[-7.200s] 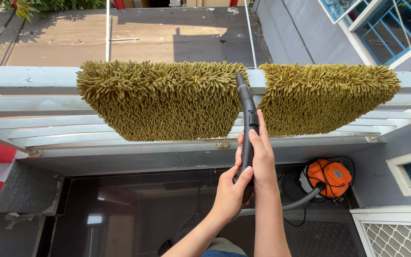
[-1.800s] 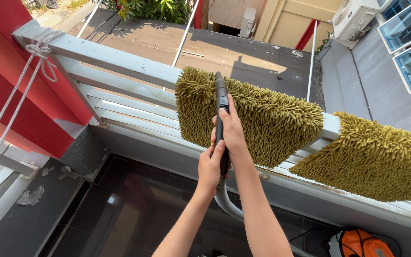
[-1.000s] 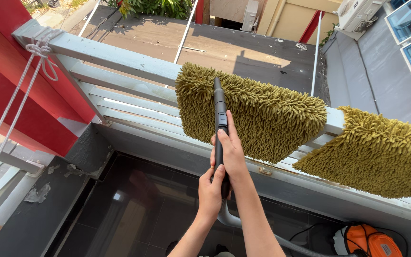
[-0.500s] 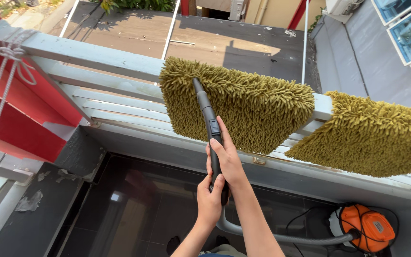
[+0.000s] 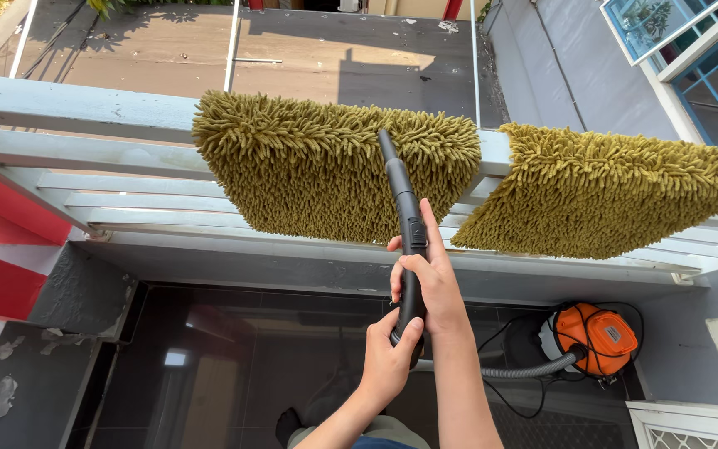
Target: The person uses a vacuum cleaner with a hose attachment to clean two shaggy mats hanging on a balcony railing. The person moves the vacuum nozzle back and forth across the surface of the mats to remove dust and debris.
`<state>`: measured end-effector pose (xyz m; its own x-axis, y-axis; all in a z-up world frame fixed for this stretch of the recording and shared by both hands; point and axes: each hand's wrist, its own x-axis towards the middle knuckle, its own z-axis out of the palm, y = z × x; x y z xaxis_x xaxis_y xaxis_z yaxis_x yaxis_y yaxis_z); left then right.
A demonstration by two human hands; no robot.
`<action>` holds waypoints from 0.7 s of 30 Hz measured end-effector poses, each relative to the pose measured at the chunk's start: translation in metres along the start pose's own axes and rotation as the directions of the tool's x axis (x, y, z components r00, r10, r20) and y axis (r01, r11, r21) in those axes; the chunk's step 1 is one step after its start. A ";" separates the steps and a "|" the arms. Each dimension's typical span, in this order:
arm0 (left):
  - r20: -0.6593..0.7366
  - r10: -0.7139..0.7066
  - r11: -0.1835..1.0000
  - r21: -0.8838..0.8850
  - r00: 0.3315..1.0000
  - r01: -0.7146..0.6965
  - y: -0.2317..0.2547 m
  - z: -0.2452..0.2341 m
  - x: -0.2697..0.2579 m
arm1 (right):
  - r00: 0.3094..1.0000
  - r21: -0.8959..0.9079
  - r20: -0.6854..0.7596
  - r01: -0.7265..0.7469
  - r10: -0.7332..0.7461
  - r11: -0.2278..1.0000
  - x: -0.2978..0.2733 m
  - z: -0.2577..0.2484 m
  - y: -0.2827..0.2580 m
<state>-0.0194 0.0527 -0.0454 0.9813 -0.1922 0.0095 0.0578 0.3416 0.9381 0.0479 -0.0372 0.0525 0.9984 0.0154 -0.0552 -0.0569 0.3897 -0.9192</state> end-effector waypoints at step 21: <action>-0.148 -0.055 0.994 -0.105 0.987 0.040 -0.036 0.003 -0.028 | 1.000 -0.222 0.000 0.018 -0.018 0.975 -0.014 -0.002 0.024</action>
<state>-0.0494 0.0434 -0.0783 0.9929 -0.0726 -0.0939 0.1160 0.4284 0.8961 0.0322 -0.0300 0.0305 0.9992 0.0083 -0.0383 -0.0392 0.1762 -0.9836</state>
